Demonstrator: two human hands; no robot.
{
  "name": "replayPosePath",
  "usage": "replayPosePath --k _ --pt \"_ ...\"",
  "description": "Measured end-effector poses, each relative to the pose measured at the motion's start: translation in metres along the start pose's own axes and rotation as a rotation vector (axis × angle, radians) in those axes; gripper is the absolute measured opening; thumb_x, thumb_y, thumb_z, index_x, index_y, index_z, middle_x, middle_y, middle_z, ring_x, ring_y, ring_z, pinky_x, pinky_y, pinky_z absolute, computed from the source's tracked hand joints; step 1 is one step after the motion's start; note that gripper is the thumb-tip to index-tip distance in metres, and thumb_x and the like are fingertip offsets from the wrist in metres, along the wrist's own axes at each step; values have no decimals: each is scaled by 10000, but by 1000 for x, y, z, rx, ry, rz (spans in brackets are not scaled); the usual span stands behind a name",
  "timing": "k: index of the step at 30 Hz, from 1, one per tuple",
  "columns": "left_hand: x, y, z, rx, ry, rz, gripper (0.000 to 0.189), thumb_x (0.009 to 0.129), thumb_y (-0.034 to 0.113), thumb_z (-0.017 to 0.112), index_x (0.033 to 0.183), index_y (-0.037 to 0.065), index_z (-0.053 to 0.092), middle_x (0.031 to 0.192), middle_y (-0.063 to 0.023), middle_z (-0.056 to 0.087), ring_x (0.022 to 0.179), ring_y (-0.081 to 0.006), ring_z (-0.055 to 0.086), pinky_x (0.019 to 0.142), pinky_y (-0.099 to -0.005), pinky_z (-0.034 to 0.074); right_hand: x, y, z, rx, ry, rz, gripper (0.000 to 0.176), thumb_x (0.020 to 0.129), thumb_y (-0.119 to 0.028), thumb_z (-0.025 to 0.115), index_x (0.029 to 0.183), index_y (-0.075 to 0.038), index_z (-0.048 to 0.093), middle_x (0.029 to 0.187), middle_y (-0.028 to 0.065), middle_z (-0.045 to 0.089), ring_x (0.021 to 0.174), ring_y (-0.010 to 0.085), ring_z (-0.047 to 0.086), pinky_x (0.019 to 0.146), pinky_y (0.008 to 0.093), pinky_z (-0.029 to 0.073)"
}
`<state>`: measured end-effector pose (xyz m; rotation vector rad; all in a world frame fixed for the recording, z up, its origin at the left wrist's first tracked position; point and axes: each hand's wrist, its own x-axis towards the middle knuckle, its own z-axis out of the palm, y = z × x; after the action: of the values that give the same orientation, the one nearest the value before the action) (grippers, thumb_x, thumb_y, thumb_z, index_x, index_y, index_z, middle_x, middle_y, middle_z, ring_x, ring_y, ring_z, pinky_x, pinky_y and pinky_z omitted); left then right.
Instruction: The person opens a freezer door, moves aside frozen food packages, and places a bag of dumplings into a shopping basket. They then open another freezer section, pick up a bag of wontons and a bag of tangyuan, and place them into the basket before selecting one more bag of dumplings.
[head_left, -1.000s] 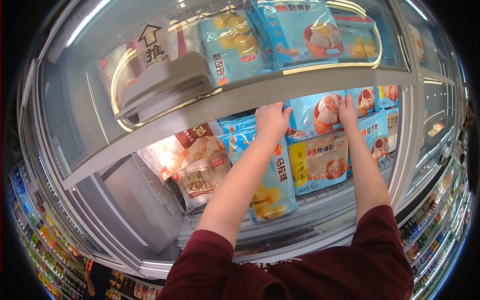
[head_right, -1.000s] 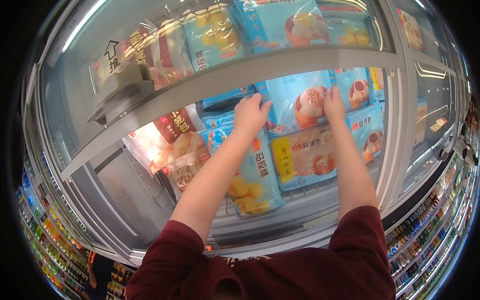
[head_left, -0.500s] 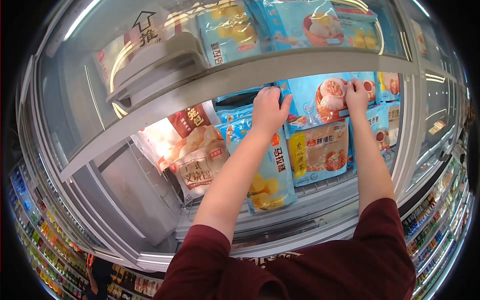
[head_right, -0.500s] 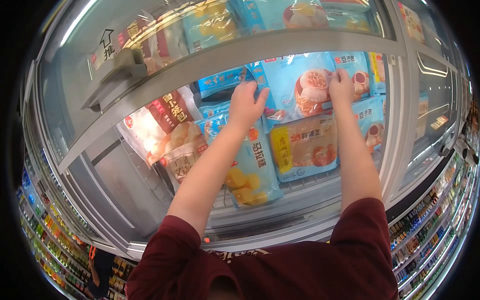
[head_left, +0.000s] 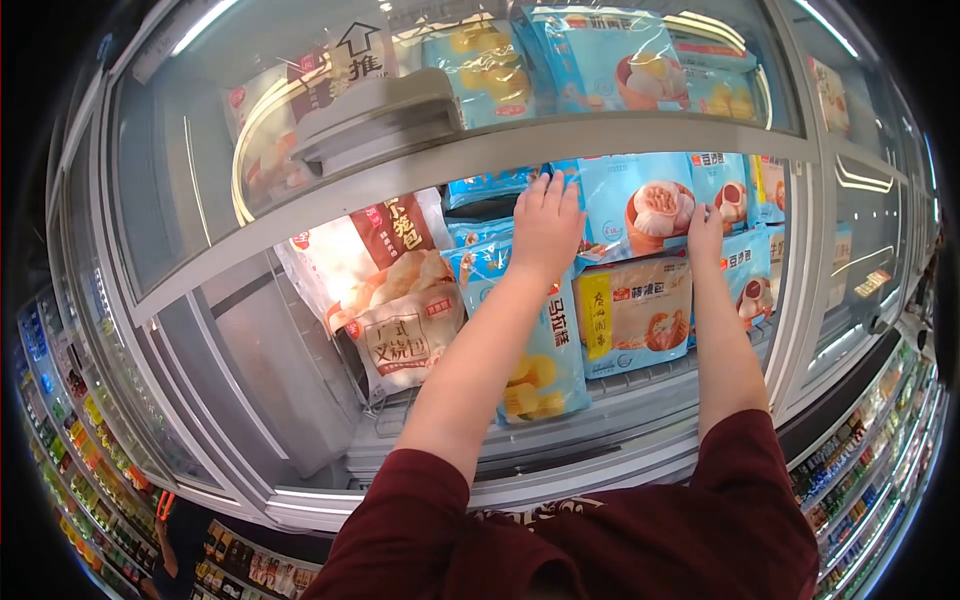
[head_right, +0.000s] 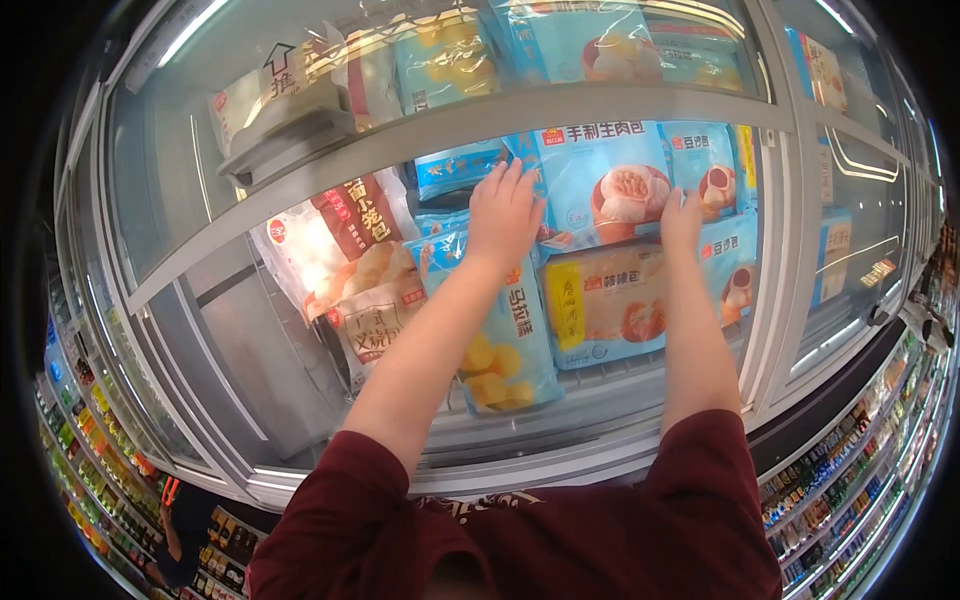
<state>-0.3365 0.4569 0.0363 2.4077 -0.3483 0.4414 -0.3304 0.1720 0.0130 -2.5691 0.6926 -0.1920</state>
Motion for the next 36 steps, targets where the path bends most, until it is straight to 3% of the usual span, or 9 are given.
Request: replayPosePath --k 3,6,11,15,18,24,28,32,36 --pt "-30 -2 -38 49 -70 324 319 709 182 582 1007 76 537 1177 -113 473 1118 -272 406 919 -426 305 -21 -6 -15 -274 39 -114 404 846 -272 385 1085 44 466 1009 244 533 944 376 509 831 415 383" --pt "-65 -6 -97 38 -303 374 316 714 149 560 1023 93 529 1206 -106 445 1130 -281 393 904 -445 320 -33 -33 -29 -388 -278 182 370 839 -237 385 1089 24 463 1054 231 512 970 351 497 850 409 379" --pt "-101 -31 -134 86 -755 293 405 729 145 546 1131 135 495 1295 -134 346 1207 -309 311 916 -447 321 -82 -34 -24 -698 -277 213 424 792 -207 462 1173 -20 445 1174 218 457 1111 312 430 912 377 359" --pt "-91 4 -157 229 -930 122 470 740 164 547 1198 164 441 1347 -139 269 1253 -279 249 937 -444 314 -86 -64 -34 -744 -980 201 454 772 -280 514 1202 -140 465 1264 141 406 1171 262 388 938 365 337" --pt "-87 41 -188 140 -820 123 455 752 169 549 1189 109 436 1276 -159 362 1190 -288 336 914 -427 343 -111 -145 -74 -665 -1182 -125 461 801 -358 497 1198 -125 464 1256 132 418 1124 280 437 909 365 368" --pt "-146 85 -320 -83 -602 -115 388 782 248 534 1106 39 483 1131 -140 495 1089 -315 426 898 -415 335 -171 -251 -166 -178 -922 -767 408 822 -356 464 1123 -81 475 1119 152 515 1052 297 480 874 395 384" --pt "-232 66 -341 399 -221 -300 430 725 329 550 1061 62 520 1100 -113 509 1065 -312 424 920 -467 264 -181 -324 -161 291 -237 -1242 417 779 -239 555 1153 -86 455 1134 172 482 1066 317 447 891 383 369" --pt "-259 58 -334 496 48 -355 469 652 348 537 1043 88 533 1077 -96 506 1047 -310 416 929 -493 206 -156 -394 -104 198 72 -1239 399 739 -217 587 1097 -81 476 1092 165 490 1027 331 453 861 394 375" --pt "-264 54 -336 479 87 -373 479 649 364 570 1048 100 545 1113 -88 499 1063 -289 411 922 -477 244 -156 -402 -63 0 247 -1281 276 673 -248 644 841 -75 509 811 92 506 776 279 501 639 408 405"
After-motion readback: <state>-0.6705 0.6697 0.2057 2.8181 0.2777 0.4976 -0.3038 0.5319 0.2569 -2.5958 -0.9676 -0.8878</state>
